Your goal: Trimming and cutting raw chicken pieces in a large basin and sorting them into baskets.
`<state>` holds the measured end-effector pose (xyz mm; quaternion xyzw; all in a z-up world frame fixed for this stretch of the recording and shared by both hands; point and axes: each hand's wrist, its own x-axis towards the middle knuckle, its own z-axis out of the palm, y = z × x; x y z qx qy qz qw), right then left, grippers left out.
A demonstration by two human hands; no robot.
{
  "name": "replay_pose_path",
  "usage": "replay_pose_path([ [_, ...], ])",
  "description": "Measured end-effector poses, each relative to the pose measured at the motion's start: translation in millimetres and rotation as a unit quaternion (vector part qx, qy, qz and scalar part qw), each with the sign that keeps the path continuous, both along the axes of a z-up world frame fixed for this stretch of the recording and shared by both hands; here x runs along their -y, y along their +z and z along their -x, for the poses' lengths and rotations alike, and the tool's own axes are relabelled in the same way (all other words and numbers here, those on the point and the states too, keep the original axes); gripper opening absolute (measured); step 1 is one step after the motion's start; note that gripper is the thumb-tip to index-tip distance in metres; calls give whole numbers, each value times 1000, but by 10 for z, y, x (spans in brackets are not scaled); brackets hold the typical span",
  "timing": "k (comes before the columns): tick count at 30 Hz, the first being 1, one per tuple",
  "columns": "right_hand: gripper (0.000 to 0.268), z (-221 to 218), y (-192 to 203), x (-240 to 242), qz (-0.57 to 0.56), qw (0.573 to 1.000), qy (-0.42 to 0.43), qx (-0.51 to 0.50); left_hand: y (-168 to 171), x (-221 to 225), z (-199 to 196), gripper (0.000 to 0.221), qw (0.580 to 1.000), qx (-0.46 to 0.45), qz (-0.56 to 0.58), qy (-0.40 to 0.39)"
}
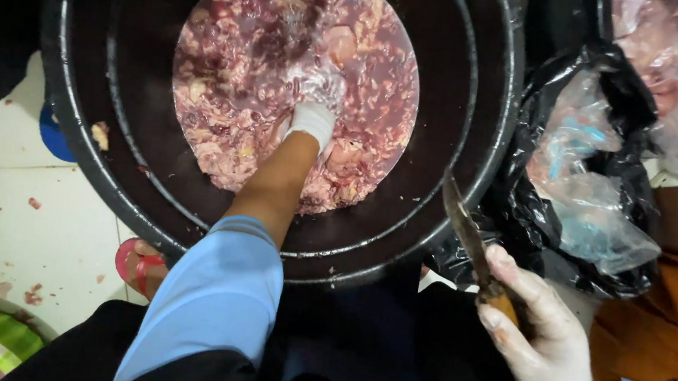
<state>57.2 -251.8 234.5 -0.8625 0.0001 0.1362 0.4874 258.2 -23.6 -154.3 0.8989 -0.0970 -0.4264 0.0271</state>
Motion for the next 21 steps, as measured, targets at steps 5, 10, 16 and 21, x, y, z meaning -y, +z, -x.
replay_pose_path([
  [5,57,41,110,-146,78,994,49,56,538,-110,210,30,993,-82,-81,10],
  [10,71,181,44,-195,-58,998,-11,16,71,-459,430,62,996,-3,50,77],
  [16,61,166,92,-318,-256,964,-55,47,433,-892,594,55,933,62,240,260],
  [21,55,190,-33,-386,-429,902,-52,15,1595,-1093,869,49,865,94,347,349],
])
